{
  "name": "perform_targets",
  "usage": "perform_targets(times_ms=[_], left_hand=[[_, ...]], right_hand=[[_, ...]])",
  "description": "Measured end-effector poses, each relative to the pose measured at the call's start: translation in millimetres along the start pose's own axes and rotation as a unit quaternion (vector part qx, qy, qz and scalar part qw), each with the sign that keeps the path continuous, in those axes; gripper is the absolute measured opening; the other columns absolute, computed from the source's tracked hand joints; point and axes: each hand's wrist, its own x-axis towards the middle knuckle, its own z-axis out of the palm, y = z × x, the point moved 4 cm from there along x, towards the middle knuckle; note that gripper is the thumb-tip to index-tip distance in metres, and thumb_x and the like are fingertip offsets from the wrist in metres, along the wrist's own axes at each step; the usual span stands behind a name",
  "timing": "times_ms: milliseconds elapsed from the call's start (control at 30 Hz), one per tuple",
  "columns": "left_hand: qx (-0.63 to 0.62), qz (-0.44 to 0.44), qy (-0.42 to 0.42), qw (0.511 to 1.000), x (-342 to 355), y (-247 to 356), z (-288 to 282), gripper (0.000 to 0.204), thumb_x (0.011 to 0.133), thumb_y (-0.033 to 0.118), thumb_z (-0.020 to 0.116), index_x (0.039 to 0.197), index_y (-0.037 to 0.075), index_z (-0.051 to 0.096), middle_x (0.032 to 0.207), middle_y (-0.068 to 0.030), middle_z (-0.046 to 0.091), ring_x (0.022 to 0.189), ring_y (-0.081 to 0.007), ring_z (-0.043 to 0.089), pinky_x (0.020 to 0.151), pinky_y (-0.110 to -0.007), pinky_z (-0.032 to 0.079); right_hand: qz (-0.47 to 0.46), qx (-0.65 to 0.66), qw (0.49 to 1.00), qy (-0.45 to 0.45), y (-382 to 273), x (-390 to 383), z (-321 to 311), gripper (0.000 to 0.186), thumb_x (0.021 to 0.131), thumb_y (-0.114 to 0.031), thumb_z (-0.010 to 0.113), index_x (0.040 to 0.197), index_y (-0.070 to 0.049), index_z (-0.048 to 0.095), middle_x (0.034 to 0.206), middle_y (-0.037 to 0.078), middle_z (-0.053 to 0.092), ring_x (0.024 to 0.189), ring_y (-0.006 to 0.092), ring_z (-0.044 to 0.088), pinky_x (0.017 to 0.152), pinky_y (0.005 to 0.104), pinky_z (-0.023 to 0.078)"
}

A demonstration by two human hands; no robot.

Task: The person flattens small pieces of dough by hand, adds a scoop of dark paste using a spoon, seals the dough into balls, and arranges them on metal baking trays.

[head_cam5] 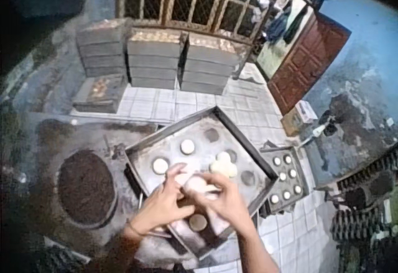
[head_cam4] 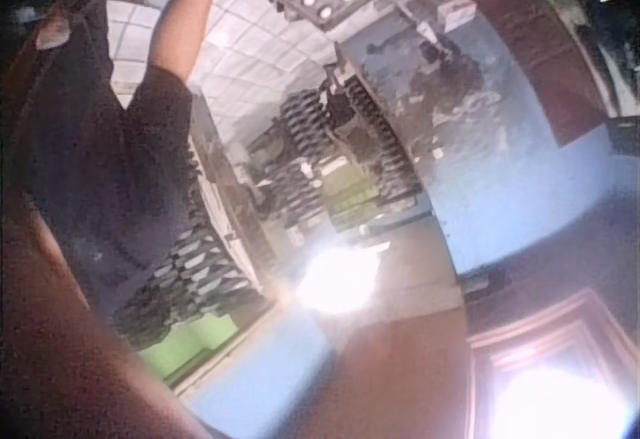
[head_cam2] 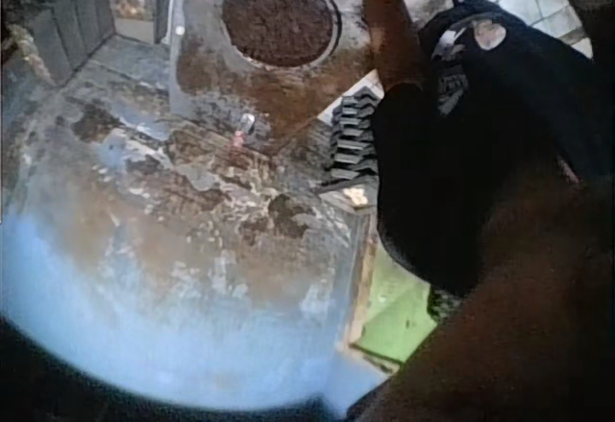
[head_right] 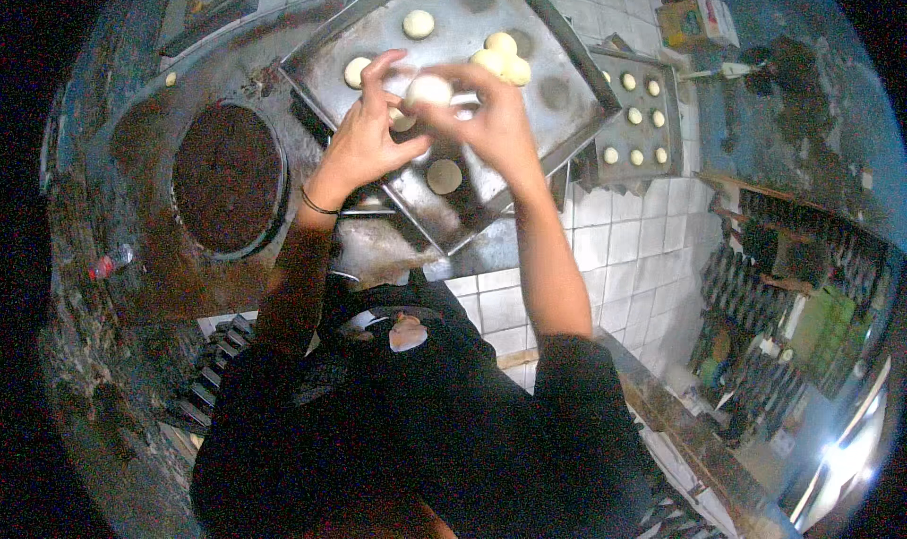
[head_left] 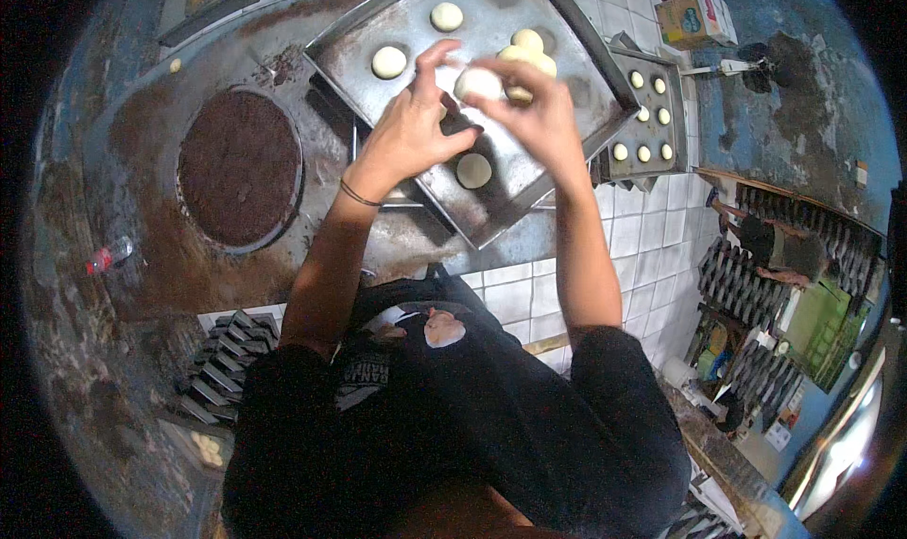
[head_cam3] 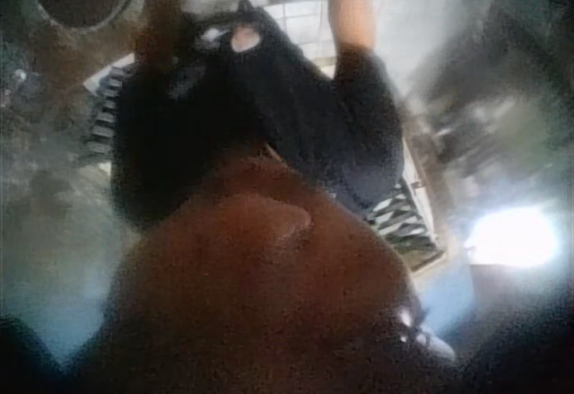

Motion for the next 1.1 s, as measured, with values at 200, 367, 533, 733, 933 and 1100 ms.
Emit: perform_targets(times_ms=[200,367,533,733,933,1100], left_hand=[[0.061,-0.045,-0.024,0.997,-20.2,-55.8,14.0,0.077,0.086,0.021,0.077,0.149,0.002,0.037,0.137,-0.0257,0.052,0.128,-0.0444,0.053,0.107,-0.048,0.045],[0.219,-0.023,0.023,0.975,-36.7,-64.7,26.8,0.06,0.083,0.02,0.075,0.138,0.012,0.051,0.113,-0.0126,0.06,0.101,-0.0334,0.063,0.086,-0.045,0.051],[0.253,-0.003,0.053,0.966,-33.6,-67.3,29.8,0.052,0.082,0.021,0.074,0.132,0.015,0.058,0.105,-0.0074,0.062,0.093,-0.0298,0.063,0.078,-0.042,0.05],[0.26,-0.019,0.033,0.965,-33.2,-62.6,28.3,0.049,0.083,0.019,0.072,0.131,0.015,0.059,0.104,-0.0075,0.061,0.093,-0.0281,0.063,0.079,-0.041,0.049],[0.257,-0.017,0.029,0.966,-34.3,-62.9,30.8,0.046,0.086,0.018,0.07,0.13,0.015,0.06,0.103,-0.0074,0.061,0.096,-0.0273,0.063,0.08,-0.041,0.049],[0.257,-0.012,0.04,0.965,-40.6,-65.1,28.6,0.046,0.085,0.016,0.069,0.13,0.015,0.06,0.099,-0.0042,0.062,0.092,-0.0242,0.063,0.077,-0.039,0.047]], right_hand=[[-0.033,-0.184,0.969,0.165,127.5,149.3,-47.1,0.044,0.083,-0.025,0.084,0.118,-0.002,0.074,0.109,0.022,0.075,0.099,0.0333,0.073,0.088,0.0419,0.057],[-0.063,-0.422,0.902,0.063,178.2,197.4,-6.4,0.067,0.094,-0.042,0.071,0.139,0.005,0.057,0.15,0.029,0.051,0.14,0.0418,0.049,0.116,0.0454,0.04],[-0.107,-0.515,0.848,0.059,198.2,191.5,26.5,0.093,0.102,-0.064,0.044,0.155,0.011,0.032,0.165,0.032,0.026,0.156,0.0435,0.021,0.127,0.0486,0.02],[0.132,-0.079,0.988,0.021,194.6,210.3,-25.9,0.082,0.105,-0.059,0.044,0.155,0.007,0.038,0.161,0.031,0.036,0.152,0.043,0.031,0.125,0.0481,0.025],[0.024,-0.297,0.952,-0.076,128.7,109.5,-84.9,0.049,0.096,-0.037,0.072,0.127,0.0,0.07,0.116,0.023,0.074,0.107,0.032,0.074,0.094,0.0408,0.056],[-0.028,-0.42,0.901,-0.104,106.6,14.5,-40.5,0.031,0.082,-0.019,0.079,0.108,-0.004,0.075,0.103,0.019,0.072,0.094,0.0393,0.072,0.083,0.0487,0.06]])
